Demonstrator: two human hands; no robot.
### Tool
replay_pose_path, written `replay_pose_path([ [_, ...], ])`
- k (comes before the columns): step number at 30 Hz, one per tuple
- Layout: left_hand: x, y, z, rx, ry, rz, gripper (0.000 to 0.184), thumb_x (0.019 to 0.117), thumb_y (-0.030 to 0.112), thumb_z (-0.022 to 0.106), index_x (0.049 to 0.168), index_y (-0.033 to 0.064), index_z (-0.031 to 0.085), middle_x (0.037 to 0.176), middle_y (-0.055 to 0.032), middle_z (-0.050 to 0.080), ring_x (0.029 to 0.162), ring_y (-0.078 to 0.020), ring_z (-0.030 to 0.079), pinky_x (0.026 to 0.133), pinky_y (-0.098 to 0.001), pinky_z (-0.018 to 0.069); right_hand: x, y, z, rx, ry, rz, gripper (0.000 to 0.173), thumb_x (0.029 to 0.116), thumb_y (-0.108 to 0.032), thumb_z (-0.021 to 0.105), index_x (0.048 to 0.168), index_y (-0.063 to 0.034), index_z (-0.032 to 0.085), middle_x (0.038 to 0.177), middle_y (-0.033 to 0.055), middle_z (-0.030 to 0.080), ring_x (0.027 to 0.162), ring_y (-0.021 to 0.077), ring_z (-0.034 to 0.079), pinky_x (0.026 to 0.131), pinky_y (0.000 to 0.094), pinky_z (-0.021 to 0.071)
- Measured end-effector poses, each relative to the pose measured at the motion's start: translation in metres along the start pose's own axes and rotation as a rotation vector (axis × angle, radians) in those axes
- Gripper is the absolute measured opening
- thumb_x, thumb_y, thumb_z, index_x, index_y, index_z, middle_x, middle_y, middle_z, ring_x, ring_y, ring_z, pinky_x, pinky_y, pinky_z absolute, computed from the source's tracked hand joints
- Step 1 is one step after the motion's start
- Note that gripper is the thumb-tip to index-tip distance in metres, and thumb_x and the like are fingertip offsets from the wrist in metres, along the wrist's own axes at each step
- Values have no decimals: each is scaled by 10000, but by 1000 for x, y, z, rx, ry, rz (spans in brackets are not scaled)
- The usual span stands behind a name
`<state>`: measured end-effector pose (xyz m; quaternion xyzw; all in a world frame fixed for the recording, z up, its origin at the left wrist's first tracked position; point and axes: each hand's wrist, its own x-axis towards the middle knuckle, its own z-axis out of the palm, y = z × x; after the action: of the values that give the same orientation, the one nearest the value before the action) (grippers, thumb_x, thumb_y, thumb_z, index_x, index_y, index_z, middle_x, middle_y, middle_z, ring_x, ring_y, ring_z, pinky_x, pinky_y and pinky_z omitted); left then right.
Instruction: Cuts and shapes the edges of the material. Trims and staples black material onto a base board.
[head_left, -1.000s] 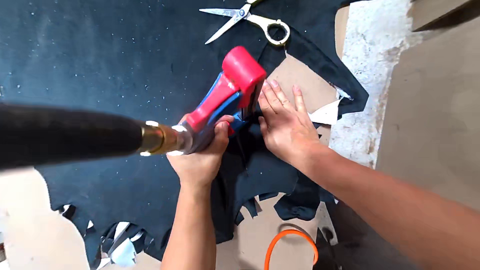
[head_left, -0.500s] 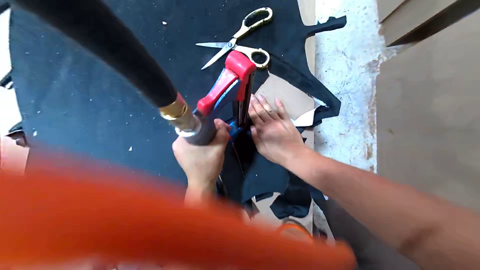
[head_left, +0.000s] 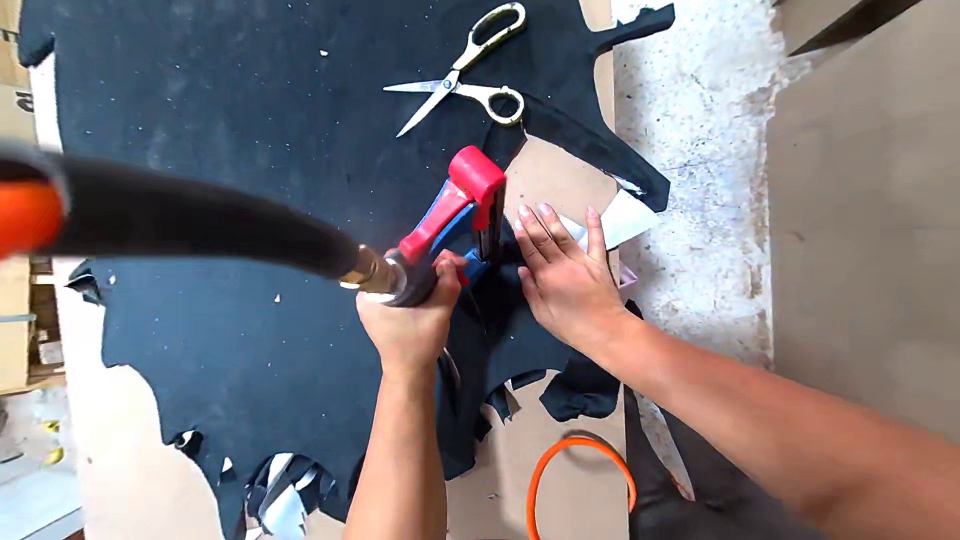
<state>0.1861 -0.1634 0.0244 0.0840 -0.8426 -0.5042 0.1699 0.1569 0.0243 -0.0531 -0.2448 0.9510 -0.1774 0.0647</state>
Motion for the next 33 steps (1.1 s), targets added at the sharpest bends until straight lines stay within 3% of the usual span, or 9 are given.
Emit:
replay_pose_path([
  [4,-4,7,-10,27,-89,-24,213,879,197,771,1023,72,675,936,-49,764,876,-220,758,826,-430,652,-3,0,0,13,-11,-14,585,1089,-367,255,1626,-148,334,1712,-36,249,1597,199,152,1257,639,6],
  [7,-17,4,-7,-70,-79,3,205,883,175,772,1018,53,677,959,-100,770,899,-310,764,863,-521,651,-2,1,0,11,-10,-25,598,1080,-361,262,1628,-130,320,1716,-18,240,1598,205,149,1257,643,23],
  [12,-19,-2,4,-161,-38,53,181,887,171,763,976,66,645,876,-91,746,824,-298,752,805,-508,652,-2,3,1,16,-20,-41,609,1069,-344,277,1626,-101,313,1721,-3,224,1599,210,139,1253,647,15],
  [15,-26,0,4,-125,-23,47,148,897,166,742,977,60,678,911,-99,764,856,-299,761,830,-495,651,-1,6,0,15,5,-51,603,1070,-351,265,1619,-111,338,1716,-3,241,1597,205,152,1260,627,21],
  [18,-37,0,-4,-75,-28,33,156,908,176,747,1014,81,683,967,-74,774,916,-276,766,882,-473,647,-24,6,-8,79,8,-30,617,1061,-386,371,1610,-106,359,1724,6,214,1605,221,102,1271,633,21],
  [20,-41,-6,-4,-22,-13,33,204,892,219,771,1011,81,679,938,-44,764,893,-236,763,862,-446,649,-43,3,-8,95,22,44,668,1031,-382,439,1630,-114,311,1734,9,173,1609,248,69,1258,672,19],
  [25,-52,-4,0,3,7,46,210,882,246,783,1007,120,672,914,11,749,878,-165,752,825,-378,649,-45,1,-3,88,-23,46,621,1053,-338,368,1630,-118,311,1731,-11,184,1608,253,76,1281,593,53],
  [30,-44,-6,6,-175,-36,42,153,889,181,750,970,87,660,881,-78,759,816,-282,760,801,-487,654,-47,2,1,92,7,35,601,1044,-301,396,1615,-118,352,1718,-25,233,1602,252,126,1287,560,92],
  [33,-53,-5,-3,-122,-47,29,166,882,178,758,979,80,666,902,-60,756,842,-242,758,818,-456,653,-49,2,1,85,11,9,601,1053,-323,368,1615,-110,350,1723,-12,215,1604,250,109,1285,568,83],
])
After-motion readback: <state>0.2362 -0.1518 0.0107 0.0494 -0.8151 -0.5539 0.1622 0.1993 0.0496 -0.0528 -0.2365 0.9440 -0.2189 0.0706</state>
